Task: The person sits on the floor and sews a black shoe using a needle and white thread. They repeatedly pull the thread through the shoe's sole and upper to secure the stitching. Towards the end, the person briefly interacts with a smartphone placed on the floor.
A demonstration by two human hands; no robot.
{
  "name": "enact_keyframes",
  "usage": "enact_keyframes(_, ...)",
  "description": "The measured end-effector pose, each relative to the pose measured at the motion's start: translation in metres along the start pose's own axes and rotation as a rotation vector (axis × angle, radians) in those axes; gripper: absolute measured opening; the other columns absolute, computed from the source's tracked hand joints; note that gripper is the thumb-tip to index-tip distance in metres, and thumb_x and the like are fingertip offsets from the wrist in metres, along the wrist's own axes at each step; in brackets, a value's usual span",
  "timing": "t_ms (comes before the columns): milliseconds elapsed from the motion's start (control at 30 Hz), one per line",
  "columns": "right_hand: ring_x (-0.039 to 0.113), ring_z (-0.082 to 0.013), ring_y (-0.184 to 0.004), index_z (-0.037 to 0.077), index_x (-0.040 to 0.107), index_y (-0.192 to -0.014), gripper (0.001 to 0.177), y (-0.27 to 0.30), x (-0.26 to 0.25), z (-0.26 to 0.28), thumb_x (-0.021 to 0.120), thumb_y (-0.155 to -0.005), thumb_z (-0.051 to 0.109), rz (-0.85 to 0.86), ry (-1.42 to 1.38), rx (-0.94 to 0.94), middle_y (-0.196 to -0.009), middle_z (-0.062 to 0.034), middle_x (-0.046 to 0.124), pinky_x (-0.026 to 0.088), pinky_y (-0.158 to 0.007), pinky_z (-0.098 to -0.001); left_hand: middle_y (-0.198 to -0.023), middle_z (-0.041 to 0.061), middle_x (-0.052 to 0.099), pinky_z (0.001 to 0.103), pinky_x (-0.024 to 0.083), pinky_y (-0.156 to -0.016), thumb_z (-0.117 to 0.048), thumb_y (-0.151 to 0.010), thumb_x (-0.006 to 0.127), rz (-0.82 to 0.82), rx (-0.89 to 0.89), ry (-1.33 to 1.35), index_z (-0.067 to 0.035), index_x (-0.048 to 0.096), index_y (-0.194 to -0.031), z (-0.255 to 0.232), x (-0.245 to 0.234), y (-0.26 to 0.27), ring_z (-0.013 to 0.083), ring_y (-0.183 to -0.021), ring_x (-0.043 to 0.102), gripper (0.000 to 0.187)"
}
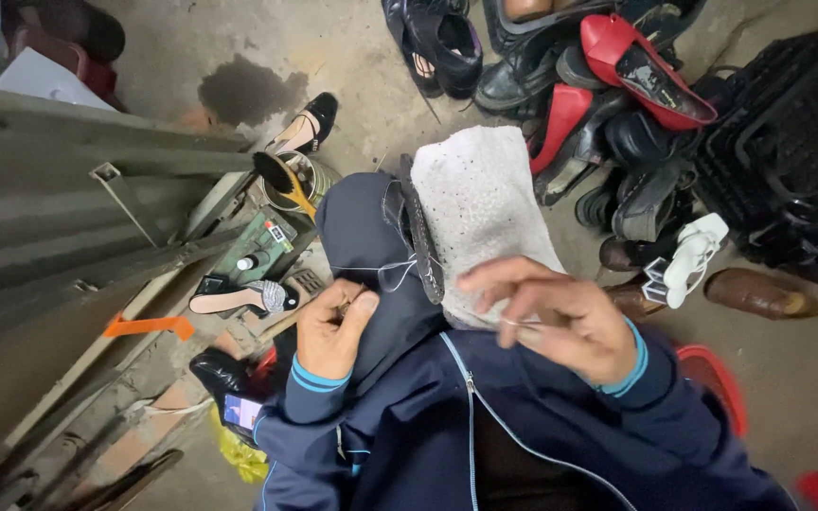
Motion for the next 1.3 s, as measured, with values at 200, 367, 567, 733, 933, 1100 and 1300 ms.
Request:
enact_keyframes(200,0.068,-0.0279,-0.093,-0.004,0.071,-0.100,0.017,-0.013,0.022,-0.010,0.062,-0.091,0.006,-0.068,-0.106,0.003,-0.116,-0.0268,0.069,0.057,-0.076,-0.0379,-0.058,0.008,0.065,0.030,0.048,-0.055,-0.016,-0.084,0.086,-0.160,0.040,-0.083,-0.008,0.076,-0.091,-0.016,0.016,0.002,0.0164,-0.053,0.057,0.014)
enact_keyframes(367,0.067,-0.0460,-0.111,-0.006,0.059,-0.135,0.065,-0.018,0.045,-0.025,0.084,-0.085,0.028,-0.164,0.847,0.054,-0.129,-0.0295,0.063,0.058,-0.083,-0.0537,-0.055,0.013,0.066,0.032,0.049,-0.047,-0.009,-0.093,0.075,-0.142,0.166,-0.216,-0.004,0.076,-0.096,-0.040,0.040,-0.011,0.0274,-0.047,0.064,0.006)
enact_keyframes(567,0.067,-0.0316,-0.091,0.002,0.067,-0.123,0.045,-0.009,0.041,-0.044,0.068,-0.096,0.038,-0.192,1.092,-0.064,-0.099,-0.0115,0.068,0.058,-0.073,-0.0409,-0.049,0.001,0.058,0.023,0.044,-0.045,-0.007,-0.093,0.070,0.088,0.007,0.232,-0.005,0.073,-0.081,-0.043,0.041,-0.003,0.0066,-0.049,0.048,0.012)
enact_keyframes(733,0.065,-0.0304,-0.085,0.003,0.067,-0.120,0.041,-0.008,0.044,-0.054,0.059,-0.102,0.039,-0.151,1.143,-0.070,-0.089,-0.0078,0.062,0.056,-0.071,-0.0399,-0.050,0.009,0.057,0.034,0.045,-0.044,-0.015,-0.095,0.071,-0.009,0.130,-0.075,-0.009,0.068,-0.073,-0.061,0.045,0.003,0.0233,-0.047,0.055,0.023)
enact_keyframes(933,0.059,-0.0308,-0.078,0.003,0.061,-0.115,0.035,0.000,0.045,-0.062,0.053,-0.105,0.035,-0.109,1.049,-0.037,-0.081,-0.0064,0.051,0.054,-0.067,-0.0400,-0.050,0.001,0.054,0.034,0.049,-0.045,-0.019,-0.095,0.071,-0.046,0.351,-0.319,-0.017,0.058,-0.065,-0.073,0.044,0.006,0.0290,-0.048,0.062,0.033)
enact_keyframes(1100,0.062,-0.0324,-0.078,0.004,0.062,-0.111,0.030,0.001,0.033,-0.065,0.059,-0.104,0.033,-0.183,1.041,-0.047,-0.078,-0.0073,0.052,0.055,-0.069,-0.0407,-0.051,0.008,0.052,0.039,0.050,-0.048,-0.021,-0.098,0.069,-0.194,0.354,-0.532,-0.014,0.053,-0.063,-0.061,0.048,-0.012,0.0336,-0.052,0.063,0.039)
enact_keyframes(1300,0.063,-0.0358,-0.079,0.004,0.063,-0.106,0.025,0.010,0.023,-0.066,0.061,-0.103,0.029,-0.220,1.001,-0.015,-0.077,-0.0102,0.053,0.056,-0.069,-0.0441,-0.079,0.006,0.069,0.043,0.056,-0.060,-0.021,-0.095,0.073,-0.294,0.402,-0.647,-0.013,0.073,-0.091,-0.061,0.066,-0.021,0.0329,-0.073,0.071,0.009)
Point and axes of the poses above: each hand's wrist, its own y-axis away from the middle knuckle, its own x-axis out of the palm, z = x × y, the point moved 1 cm from there along -y, towards the middle knuckle
